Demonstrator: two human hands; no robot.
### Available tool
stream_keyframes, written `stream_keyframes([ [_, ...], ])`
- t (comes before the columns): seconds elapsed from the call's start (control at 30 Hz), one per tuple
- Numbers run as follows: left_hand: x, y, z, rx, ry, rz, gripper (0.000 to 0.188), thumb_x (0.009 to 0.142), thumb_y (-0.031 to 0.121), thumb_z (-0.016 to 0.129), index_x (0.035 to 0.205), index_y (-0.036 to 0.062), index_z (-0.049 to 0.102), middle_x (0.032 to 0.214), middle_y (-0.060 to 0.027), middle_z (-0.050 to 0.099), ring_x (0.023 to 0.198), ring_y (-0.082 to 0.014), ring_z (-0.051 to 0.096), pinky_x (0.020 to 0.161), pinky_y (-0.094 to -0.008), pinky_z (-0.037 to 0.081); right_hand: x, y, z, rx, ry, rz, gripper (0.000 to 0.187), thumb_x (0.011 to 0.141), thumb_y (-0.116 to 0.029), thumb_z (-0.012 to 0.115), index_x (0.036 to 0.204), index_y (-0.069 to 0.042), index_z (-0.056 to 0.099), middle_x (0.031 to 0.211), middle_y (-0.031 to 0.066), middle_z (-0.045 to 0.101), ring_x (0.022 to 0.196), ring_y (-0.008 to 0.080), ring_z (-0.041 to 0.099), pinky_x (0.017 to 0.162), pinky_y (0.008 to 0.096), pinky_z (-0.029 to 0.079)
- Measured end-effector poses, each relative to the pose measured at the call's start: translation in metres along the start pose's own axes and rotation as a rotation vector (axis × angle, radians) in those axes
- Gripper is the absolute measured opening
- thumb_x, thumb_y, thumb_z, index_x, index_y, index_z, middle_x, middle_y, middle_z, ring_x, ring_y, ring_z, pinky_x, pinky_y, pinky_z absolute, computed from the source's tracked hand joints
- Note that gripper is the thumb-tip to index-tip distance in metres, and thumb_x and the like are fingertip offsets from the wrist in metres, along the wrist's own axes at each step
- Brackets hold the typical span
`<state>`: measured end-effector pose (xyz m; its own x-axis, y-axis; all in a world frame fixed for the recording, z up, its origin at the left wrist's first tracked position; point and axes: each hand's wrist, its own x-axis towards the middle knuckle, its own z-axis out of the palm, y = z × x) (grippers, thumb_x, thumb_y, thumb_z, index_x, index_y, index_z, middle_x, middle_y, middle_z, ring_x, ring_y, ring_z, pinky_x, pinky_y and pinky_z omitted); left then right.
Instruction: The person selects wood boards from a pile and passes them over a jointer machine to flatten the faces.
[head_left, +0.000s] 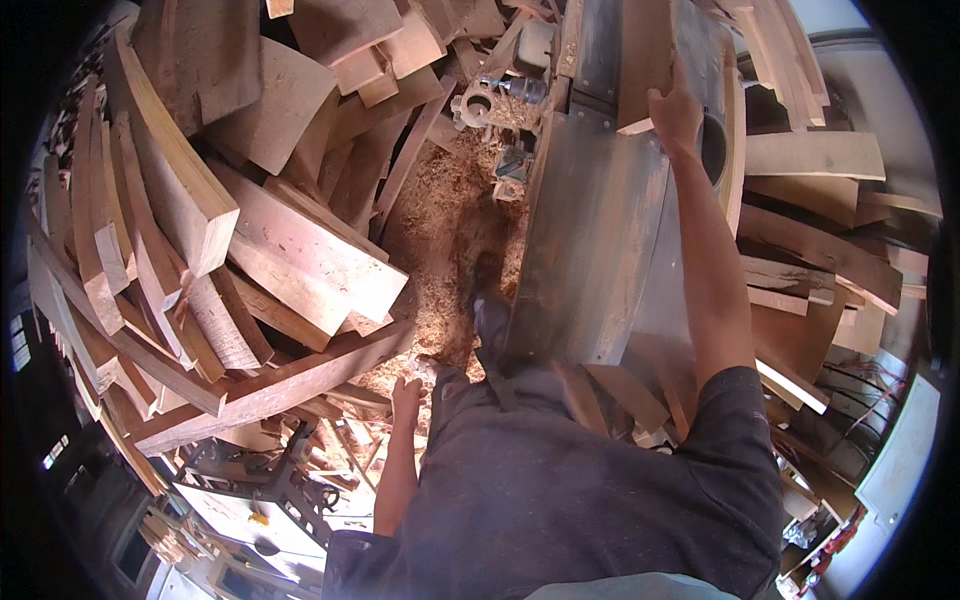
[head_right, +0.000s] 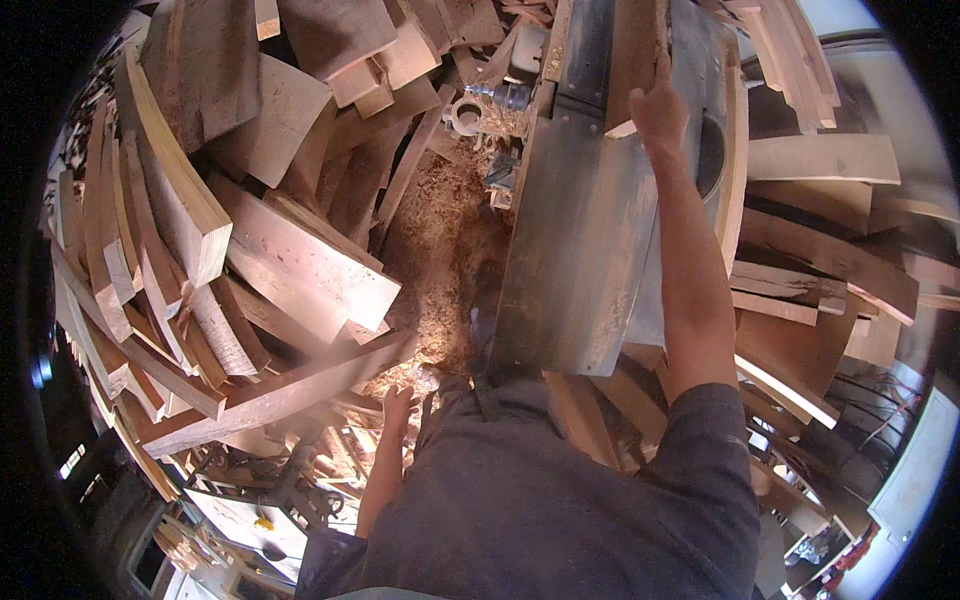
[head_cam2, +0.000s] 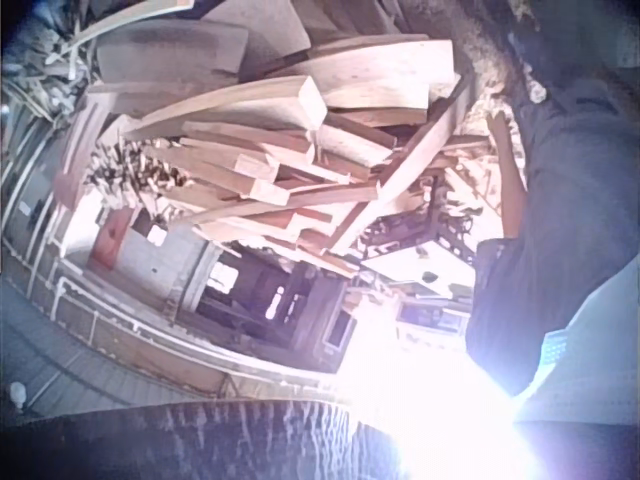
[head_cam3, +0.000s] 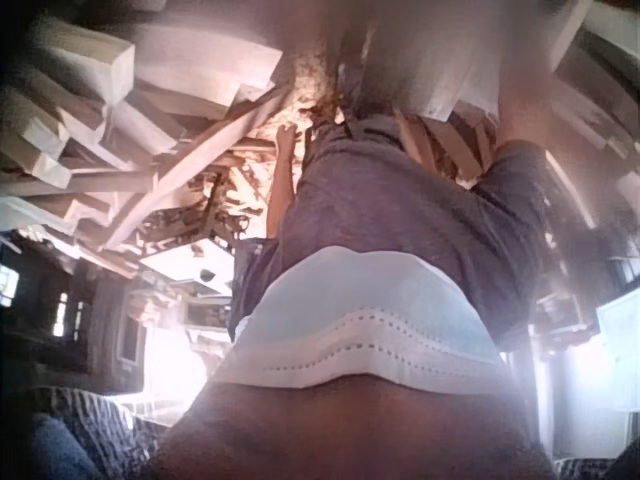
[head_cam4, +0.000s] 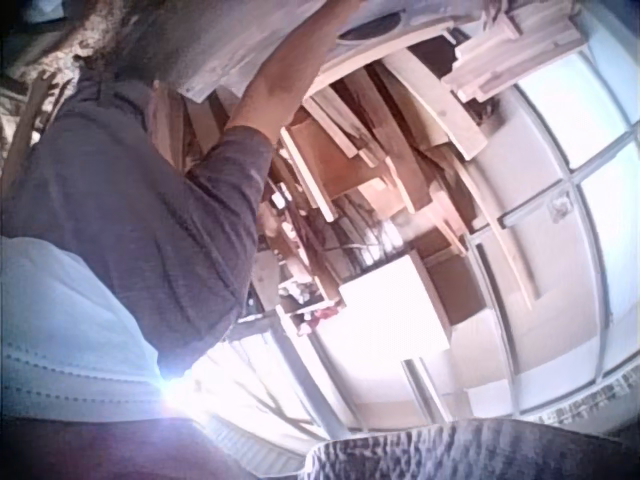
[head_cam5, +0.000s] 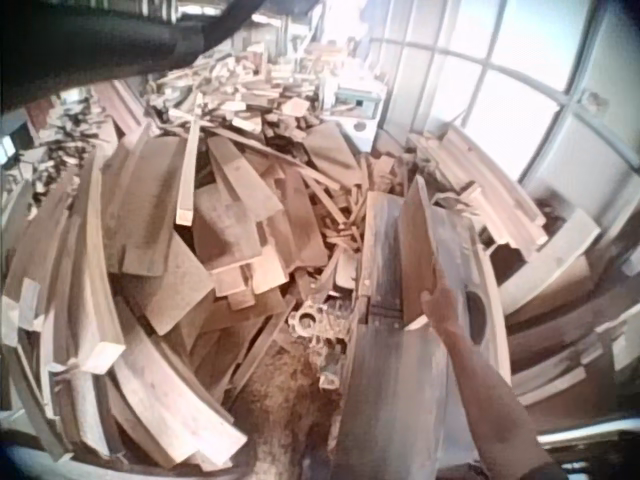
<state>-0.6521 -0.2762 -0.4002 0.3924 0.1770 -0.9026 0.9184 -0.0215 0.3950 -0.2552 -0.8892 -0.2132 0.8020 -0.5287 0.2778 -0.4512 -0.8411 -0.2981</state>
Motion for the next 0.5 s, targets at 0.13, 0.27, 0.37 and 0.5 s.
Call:
stream_keyframes([
  [0.13, -0.007, 0.015, 0.022, -0.012, -0.041, 0.002, 0.05, 0.094, 0.023, 0.065, 0.131, -0.0055, 0.047, 0.099, -0.0078, 0.064, 0.081, -0.0171, 0.068, 0.062, -0.0294, 0.052, 0.059, 0.02, 0.023, -0.064, 0.022, -0.073, 0.084, 0.083, -0.026, 0.062, 0.161, -0.024, 0.031, 0.091, 0.0225, 0.075, 0.085, 0.0451, 0.072, 0.078, 0.0546, 0.056],
  [0.27, -0.034, 0.028, 0.044, -0.082, 0.033, 0.052, 0.037, 0.095, 0.021, 0.063, 0.12, -0.0024, 0.05, 0.095, -0.0066, 0.065, 0.077, -0.0129, 0.064, 0.06, -0.0261, 0.051, 0.095, 0.023, 0.032, -0.032, 0.016, -0.066, 0.083, 0.084, -0.027, 0.063, 0.161, -0.022, 0.032, 0.1, 0.0229, 0.075, 0.091, 0.0455, 0.071, 0.08, 0.0538, 0.056],
  [0.37, -0.058, 0.042, 0.046, -0.115, 0.023, 0.083, 0.027, 0.098, 0.018, 0.063, 0.115, 0.0002, 0.052, 0.092, -0.0055, 0.065, 0.073, -0.0107, 0.061, 0.06, -0.0255, 0.049, 0.093, 0.015, 0.019, 0.021, -0.033, -0.061, 0.082, 0.084, -0.026, 0.065, 0.159, -0.02, 0.034, 0.109, 0.0237, 0.074, 0.096, 0.044, 0.071, 0.083, 0.0522, 0.056],
  [0.5, -0.06, 0.051, 0.037, -0.134, -0.071, 0.276, 0.017, 0.098, 0.016, 0.064, 0.095, 0.006, 0.05, 0.088, -0.0044, 0.063, 0.072, -0.0097, 0.058, 0.057, -0.0254, 0.044, 0.057, -0.01, -0.03, 0.393, -0.15, 0.036, 0.073, 0.085, -0.018, 0.066, 0.154, -0.012, 0.043, 0.114, 0.0215, 0.072, 0.1, 0.0354, 0.072, 0.083, 0.0463, 0.057],
])
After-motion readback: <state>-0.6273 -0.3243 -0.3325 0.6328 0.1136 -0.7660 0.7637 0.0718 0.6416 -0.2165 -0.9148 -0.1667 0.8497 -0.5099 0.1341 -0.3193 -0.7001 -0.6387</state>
